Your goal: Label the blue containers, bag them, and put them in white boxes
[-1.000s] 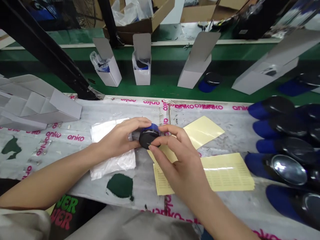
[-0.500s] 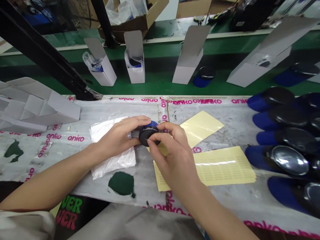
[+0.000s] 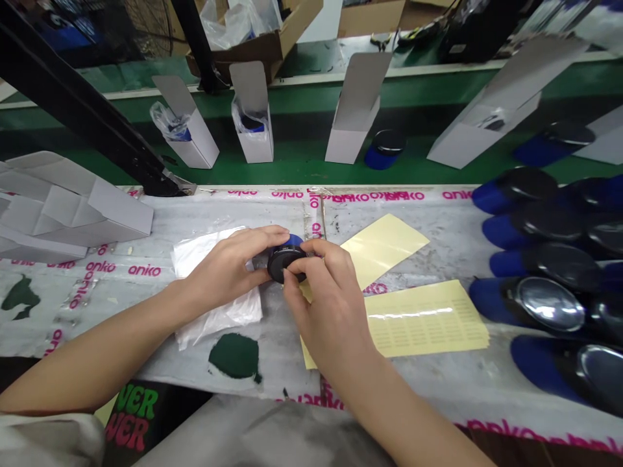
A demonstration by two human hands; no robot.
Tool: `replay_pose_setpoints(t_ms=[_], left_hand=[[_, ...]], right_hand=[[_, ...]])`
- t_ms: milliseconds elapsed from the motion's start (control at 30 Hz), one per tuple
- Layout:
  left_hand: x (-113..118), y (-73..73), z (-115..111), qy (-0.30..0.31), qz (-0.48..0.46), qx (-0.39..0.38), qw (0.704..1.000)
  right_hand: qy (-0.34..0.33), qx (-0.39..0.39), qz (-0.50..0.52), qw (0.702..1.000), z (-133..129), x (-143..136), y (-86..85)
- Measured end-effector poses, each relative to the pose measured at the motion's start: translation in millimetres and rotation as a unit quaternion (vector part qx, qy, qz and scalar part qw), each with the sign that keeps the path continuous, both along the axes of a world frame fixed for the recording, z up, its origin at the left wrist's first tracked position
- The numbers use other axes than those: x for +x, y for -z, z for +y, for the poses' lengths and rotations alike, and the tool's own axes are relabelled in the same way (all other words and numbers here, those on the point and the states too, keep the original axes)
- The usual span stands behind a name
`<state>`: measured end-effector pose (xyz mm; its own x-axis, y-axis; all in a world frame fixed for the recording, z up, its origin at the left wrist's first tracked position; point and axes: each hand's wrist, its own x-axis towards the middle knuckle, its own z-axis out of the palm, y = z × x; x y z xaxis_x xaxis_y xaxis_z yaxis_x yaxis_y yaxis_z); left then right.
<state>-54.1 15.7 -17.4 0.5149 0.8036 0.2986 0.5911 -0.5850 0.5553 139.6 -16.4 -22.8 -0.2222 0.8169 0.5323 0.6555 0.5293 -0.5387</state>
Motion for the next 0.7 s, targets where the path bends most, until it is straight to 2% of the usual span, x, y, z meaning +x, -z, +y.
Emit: replay_pose_setpoints(t_ms=[200, 300, 400, 467, 567, 633, 700], left_hand=[[0.2, -2.4, -0.2, 0.008, 0.046, 0.028, 0.999], [1.9, -1.7, -1.8, 0.002, 0.06, 0.033, 0.998], [5.2, -0.7, -3.1, -0.011, 0.056, 0.024, 0.998], [4.1, -3.7, -1.5, -0.007, 0.052, 0.008, 0.999], [-12.2, -19.7, 5.4, 0.006, 0.058, -0.032, 0.998], [-34.0, -36.7, 11.2, -0.039, 0.066, -0.063, 0.995], [-59.6, -52.8, 16.0, -0.128, 0.082, -0.108, 0.982]], right_hand=[[0.004, -0.111, 0.044, 0.993, 3.4, 5.9, -3.7], [0.012, -0.183, 0.102, 0.978, 10.6, 14.0, -4.5], [-0.034, -0.234, 0.156, 0.959, 17.4, 20.5, -7.6], [-0.079, -0.222, 0.12, 0.964, 20.8, 21.2, -10.2], [-0.136, -0.153, -0.028, 0.978, 28.8, 17.0, -10.9], [-0.138, -0.114, -0.09, 0.98, 38.2, 12.7, -9.2], [-0.095, -0.094, -0.111, 0.985, 48.5, 7.3, -7.9]])
